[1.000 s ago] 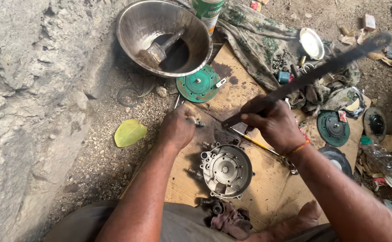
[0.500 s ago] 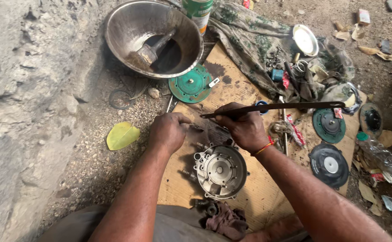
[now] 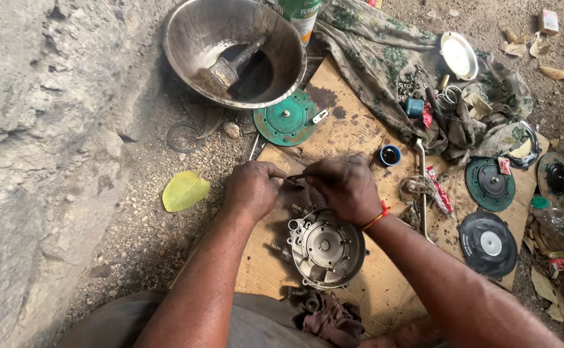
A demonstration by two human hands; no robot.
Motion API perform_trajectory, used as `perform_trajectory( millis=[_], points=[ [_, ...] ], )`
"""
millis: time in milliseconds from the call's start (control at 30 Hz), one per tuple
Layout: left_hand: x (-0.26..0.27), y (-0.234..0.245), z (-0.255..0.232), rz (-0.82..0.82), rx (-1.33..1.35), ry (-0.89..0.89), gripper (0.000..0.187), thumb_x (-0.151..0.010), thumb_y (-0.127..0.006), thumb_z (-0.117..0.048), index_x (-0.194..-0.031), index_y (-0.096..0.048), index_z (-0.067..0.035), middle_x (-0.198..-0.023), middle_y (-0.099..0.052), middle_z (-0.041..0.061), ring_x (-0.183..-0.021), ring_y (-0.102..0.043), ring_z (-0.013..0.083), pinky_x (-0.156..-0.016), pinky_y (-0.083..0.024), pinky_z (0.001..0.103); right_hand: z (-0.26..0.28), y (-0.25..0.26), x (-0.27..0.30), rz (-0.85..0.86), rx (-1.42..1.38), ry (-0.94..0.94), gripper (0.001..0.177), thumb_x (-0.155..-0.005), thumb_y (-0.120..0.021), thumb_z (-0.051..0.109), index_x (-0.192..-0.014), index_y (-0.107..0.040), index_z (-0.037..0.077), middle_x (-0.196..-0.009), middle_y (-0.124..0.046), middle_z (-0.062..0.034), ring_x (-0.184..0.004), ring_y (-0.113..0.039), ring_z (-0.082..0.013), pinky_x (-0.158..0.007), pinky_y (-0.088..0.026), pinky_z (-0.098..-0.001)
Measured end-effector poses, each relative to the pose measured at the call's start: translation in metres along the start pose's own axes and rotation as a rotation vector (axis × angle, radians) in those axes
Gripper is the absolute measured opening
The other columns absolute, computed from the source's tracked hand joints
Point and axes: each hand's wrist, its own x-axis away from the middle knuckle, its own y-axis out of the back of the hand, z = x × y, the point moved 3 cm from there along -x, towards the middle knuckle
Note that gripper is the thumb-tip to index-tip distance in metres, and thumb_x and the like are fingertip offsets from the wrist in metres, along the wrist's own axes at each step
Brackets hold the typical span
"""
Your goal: The person disassembles and cleans a mechanical component, using tools to remove small parts and wiping the assembly with a cloth.
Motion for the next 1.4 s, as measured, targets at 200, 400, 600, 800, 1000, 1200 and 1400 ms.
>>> perform_trajectory(
  millis=[200, 400, 600, 800, 1000, 1200, 1400],
  points=[
    [0.004, 0.004, -0.005, -0.001, -0.049, -0.011, 0.014, -0.092, -0.072, -0.019, -0.102, -0.082, -0.019, -0.1, -0.081, 0.006, -0.084, -0.076, 0.0177, -0.084, -0.059, 0.034, -0.015, 0.003, 0.006, -0.168, 0.014, -0.094, 0.01, -0.097, -0.074, 0.008, -0.105, -0.079, 0.009, -0.091, -0.078, -0.0032, -0.076, -0.073, -0.0155, -0.07, -0.059, -0.03],
    [-0.001, 0.0, -0.001, 0.009, 0.012, -0.007, 0.017, -0.094, -0.068, -0.014, -0.102, -0.082, -0.018, -0.103, -0.08, 0.003, -0.078, -0.073, 0.0108, -0.077, -0.058, 0.031, 0.008, 0.006, -0.006, -0.072, -0.202, -0.194, 0.009, -0.092, -0.076, 0.009, -0.101, -0.077, 0.007, -0.085, -0.076, -0.0064, -0.071, -0.071, -0.0173, -0.063, -0.055, -0.0301],
    [0.003, -0.001, 0.001, 0.069, 0.021, 0.084, 0.015, -0.097, -0.067, -0.017, -0.105, -0.079, -0.018, -0.096, -0.08, 0.004, -0.067, -0.07, 0.016, -0.063, -0.058, 0.035, 0.012, -0.003, -0.003, -0.024, -0.13, -0.241, 0.009, -0.09, -0.077, 0.011, -0.098, -0.077, 0.008, -0.083, -0.077, -0.0088, -0.071, -0.072, -0.0165, -0.064, -0.055, -0.0312],
    [-0.001, 0.0, 0.0, -0.002, 0.038, -0.039, 0.015, -0.092, -0.07, -0.014, -0.101, -0.081, -0.017, -0.096, -0.08, 0.003, -0.07, -0.072, 0.0107, -0.066, -0.059, 0.03, 0.007, 0.001, 0.001, -0.116, 0.013, -0.153, 0.012, -0.09, -0.076, 0.01, -0.102, -0.077, 0.007, -0.091, -0.078, -0.0098, -0.078, -0.074, -0.0168, -0.07, -0.058, -0.03],
    [-0.002, -0.006, 0.006, 0.051, 0.03, 0.061, 0.014, -0.095, -0.068, -0.015, -0.103, -0.079, -0.017, -0.099, -0.079, 0.004, -0.075, -0.076, 0.0168, -0.07, -0.063, 0.035, -0.01, 0.003, 0.003, -0.065, -0.272, -0.256, 0.012, -0.092, -0.075, 0.011, -0.103, -0.076, 0.006, -0.094, -0.077, -0.0062, -0.082, -0.073, -0.0134, -0.073, -0.059, -0.0285],
    [-0.003, -0.003, 0.003, 0.013, 0.021, -0.002, 0.013, -0.091, -0.071, -0.014, -0.1, -0.081, -0.017, -0.095, -0.08, 0.006, -0.079, -0.075, 0.0154, -0.074, -0.061, 0.033, -0.009, -0.004, 0.004, 0.059, -0.17, -0.317, 0.013, -0.091, -0.076, 0.016, -0.103, -0.077, 0.009, -0.091, -0.078, -0.0046, -0.08, -0.074, -0.0139, -0.072, -0.059, -0.0297],
    [0.003, 0.004, -0.002, 0.058, 0.026, 0.038, 0.022, -0.093, -0.065, -0.007, -0.105, -0.079, -0.018, -0.094, -0.08, 0.006, -0.076, -0.077, 0.019, -0.07, -0.063, 0.036, -0.006, 0.0, 0.003, -0.039, 0.19, 0.047, 0.01, -0.092, -0.077, 0.013, -0.102, -0.078, 0.012, -0.094, -0.08, -0.0054, -0.08, -0.075, -0.0166, -0.074, -0.058, -0.0337]
  ],
)
